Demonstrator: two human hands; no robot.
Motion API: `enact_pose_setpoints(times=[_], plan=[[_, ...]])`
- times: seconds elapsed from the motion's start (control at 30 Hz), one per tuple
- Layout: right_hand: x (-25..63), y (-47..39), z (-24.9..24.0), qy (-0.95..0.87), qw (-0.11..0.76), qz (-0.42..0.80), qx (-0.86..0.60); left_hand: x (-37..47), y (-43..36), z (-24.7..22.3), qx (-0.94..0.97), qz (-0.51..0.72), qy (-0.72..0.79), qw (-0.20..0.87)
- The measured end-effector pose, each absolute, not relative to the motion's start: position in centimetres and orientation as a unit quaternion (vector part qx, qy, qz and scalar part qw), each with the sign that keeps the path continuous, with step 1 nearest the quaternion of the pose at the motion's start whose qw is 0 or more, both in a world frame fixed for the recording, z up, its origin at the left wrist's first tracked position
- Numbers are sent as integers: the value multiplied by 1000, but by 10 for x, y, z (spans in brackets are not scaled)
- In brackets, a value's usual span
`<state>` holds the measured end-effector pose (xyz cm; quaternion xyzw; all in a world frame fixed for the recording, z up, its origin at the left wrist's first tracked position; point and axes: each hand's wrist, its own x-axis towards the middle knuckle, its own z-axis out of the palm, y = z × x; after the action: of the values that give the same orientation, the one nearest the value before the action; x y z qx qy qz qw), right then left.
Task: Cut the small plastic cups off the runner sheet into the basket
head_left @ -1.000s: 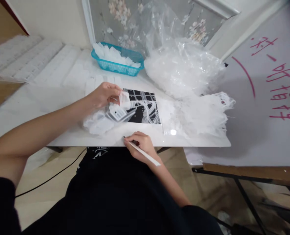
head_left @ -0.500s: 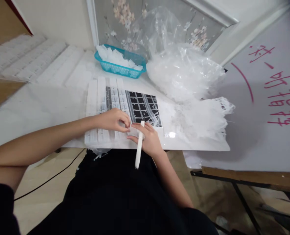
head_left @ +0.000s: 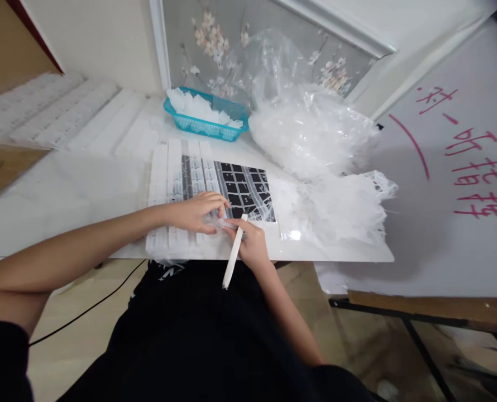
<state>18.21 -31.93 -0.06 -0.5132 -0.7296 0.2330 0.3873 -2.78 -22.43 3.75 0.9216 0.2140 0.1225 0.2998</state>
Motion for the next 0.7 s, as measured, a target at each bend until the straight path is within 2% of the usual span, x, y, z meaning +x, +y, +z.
enact_pose_setpoints(times=[0.47,0.7], plan=[[185,-313,-1,-635,452,321,-538,-29,-220,38,925,94,219,295],[184,-318,3,-662,434,316,-524,-22,-228,33,918,139,262,263]])
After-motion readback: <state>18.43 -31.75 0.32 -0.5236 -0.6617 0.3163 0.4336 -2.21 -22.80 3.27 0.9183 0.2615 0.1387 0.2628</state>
